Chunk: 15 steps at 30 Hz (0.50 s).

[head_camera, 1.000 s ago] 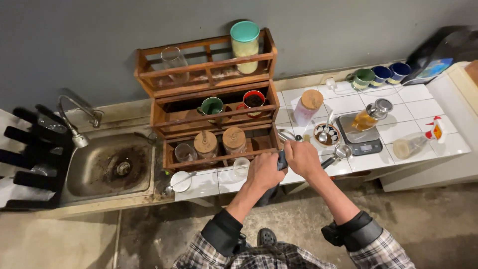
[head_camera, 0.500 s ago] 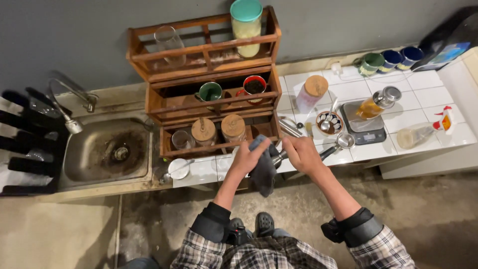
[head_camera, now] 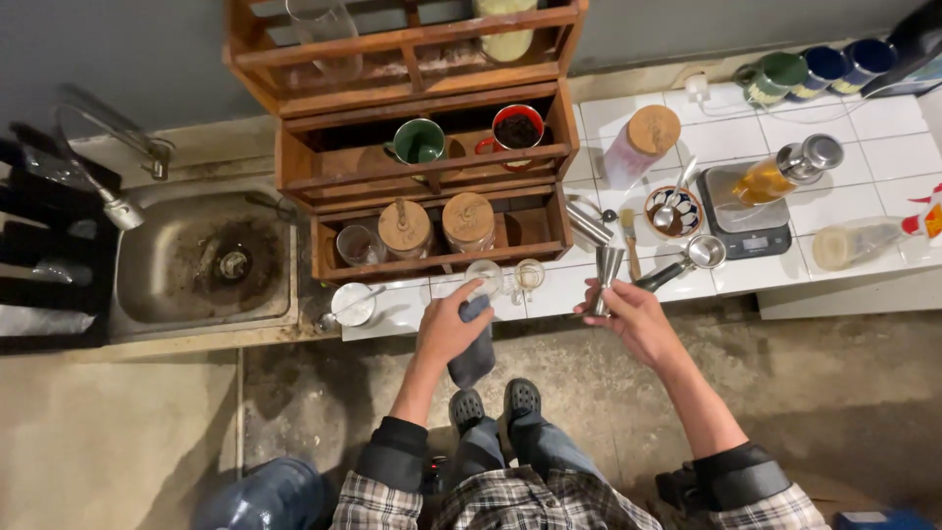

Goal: Cleaning a coffee preparation area and brewing a cup of coffee using a manual filter.

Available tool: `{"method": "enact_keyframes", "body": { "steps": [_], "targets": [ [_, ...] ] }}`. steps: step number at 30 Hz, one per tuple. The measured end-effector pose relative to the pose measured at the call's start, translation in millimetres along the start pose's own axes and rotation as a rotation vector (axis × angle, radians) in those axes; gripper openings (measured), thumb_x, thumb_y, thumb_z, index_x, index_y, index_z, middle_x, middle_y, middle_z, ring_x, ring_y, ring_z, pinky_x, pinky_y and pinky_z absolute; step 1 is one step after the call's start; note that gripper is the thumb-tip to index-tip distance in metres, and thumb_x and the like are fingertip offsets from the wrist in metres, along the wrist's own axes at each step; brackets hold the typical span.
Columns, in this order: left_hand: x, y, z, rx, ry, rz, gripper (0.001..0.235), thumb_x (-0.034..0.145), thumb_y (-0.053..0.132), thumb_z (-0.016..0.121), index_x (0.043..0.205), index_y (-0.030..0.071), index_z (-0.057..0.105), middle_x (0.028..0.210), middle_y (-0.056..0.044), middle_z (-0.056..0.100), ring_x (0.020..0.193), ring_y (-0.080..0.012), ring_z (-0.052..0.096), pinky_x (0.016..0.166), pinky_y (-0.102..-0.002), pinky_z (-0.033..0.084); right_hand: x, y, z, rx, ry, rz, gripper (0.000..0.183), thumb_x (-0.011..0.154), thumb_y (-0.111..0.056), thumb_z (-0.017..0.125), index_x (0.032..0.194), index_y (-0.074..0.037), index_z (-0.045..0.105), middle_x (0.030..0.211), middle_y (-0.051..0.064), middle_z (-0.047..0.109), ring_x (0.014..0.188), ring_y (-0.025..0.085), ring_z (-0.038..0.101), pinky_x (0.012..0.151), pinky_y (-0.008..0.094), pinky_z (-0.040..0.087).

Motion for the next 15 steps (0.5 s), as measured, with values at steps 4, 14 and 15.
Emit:
{"method": "enact_keyframes", "body": {
  "steps": [4, 14, 15],
  "targets": [
    [1.0, -28.3, 24.2, 0.235, -0.05, -0.033, 0.065, 0.081, 0.033, 0.078, 0.144, 0.022, 0.061, 0.089, -0.019, 0.076, 0.087, -0.0397, 0.072, 0.078, -0.048, 0.057, 4.3, 40.4, -0.7, -0.033, -0.018, -0.031, 0.03, 0.098, -0.016, 0.062, 0.122, 0.001, 0.068, 0.114, 0.008, 0.07, 0.104, 0.018, 0.067, 0.088, 0.034, 0.056],
    [25.9, -76.7, 62.7, 0.522, -0.073, 0.033, 0.038, 0.085, 0.027, 0.079, 0.119, 0.013, 0.069, 0.091, -0.017, 0.074, 0.081, -0.0383, 0.072, 0.069, -0.05, 0.057, 30.6, 95.5, 20.3, -0.392, 0.259, -0.118, 0.032, 0.093, -0.013, 0.076, 0.121, 0.001, 0.073, 0.104, 0.01, 0.075, 0.091, 0.013, 0.066, 0.081, 0.029, 0.053],
    [25.4, -82.6, 65.5, 0.542, -0.078, 0.039, 0.036, 0.086, 0.027, 0.079, 0.116, 0.011, 0.069, 0.091, -0.017, 0.074, 0.08, -0.0373, 0.072, 0.068, -0.049, 0.057, 32.7, 105.2, 20.9, -0.456, 0.292, -0.096, 0.031, 0.094, -0.012, 0.079, 0.121, 0.002, 0.074, 0.099, 0.015, 0.073, 0.085, 0.016, 0.063, 0.075, 0.031, 0.051]
  ]
}}
Point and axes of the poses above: each hand's wrist, its own x-axis towards the middle knuckle, its own z-axis out of the palm, y = z × x, the point moved 6 cm from there along x, towards the middle knuckle
